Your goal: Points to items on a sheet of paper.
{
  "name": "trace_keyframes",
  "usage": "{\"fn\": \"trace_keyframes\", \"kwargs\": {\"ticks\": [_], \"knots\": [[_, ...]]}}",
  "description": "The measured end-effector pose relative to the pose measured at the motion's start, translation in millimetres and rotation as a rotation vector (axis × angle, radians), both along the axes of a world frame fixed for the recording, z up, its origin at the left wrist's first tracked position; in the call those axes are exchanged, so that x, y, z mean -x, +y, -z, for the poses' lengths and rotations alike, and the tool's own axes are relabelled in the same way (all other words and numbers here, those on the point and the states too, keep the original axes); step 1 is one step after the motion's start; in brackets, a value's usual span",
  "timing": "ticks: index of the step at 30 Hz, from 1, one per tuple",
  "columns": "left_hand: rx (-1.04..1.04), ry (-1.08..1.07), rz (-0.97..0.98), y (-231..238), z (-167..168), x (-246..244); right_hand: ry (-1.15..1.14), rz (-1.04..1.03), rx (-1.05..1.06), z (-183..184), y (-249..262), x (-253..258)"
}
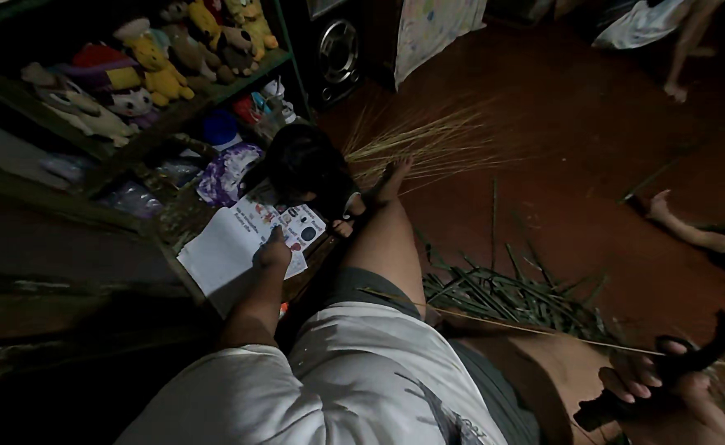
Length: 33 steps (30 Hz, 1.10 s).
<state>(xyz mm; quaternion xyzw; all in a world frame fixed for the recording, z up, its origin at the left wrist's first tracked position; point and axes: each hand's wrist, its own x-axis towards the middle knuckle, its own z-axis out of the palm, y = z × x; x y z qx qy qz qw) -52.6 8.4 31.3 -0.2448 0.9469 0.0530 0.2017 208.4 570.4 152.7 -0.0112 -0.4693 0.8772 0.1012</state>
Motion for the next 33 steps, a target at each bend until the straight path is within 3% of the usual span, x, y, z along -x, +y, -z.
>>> {"fn": "trace_keyframes", "kwargs": {"ticks": [10, 22, 33], "knots": [[-0.155, 0.022, -0.101, 5.4, 15.3, 9.2, -0.054, 0.027, -0.012, 4.3, -2.4, 2.8], [-0.068, -0.035, 0.020, -3.6, 21.2, 8.5, -0.108, 0.118, -0.017, 4.8, -8.4, 2.6], [0.025, -0.129, 0.028, 3.3, 11.4, 14.8, -0.056, 0.050, -0.017, 3.8, -8.9, 1.0]]}}
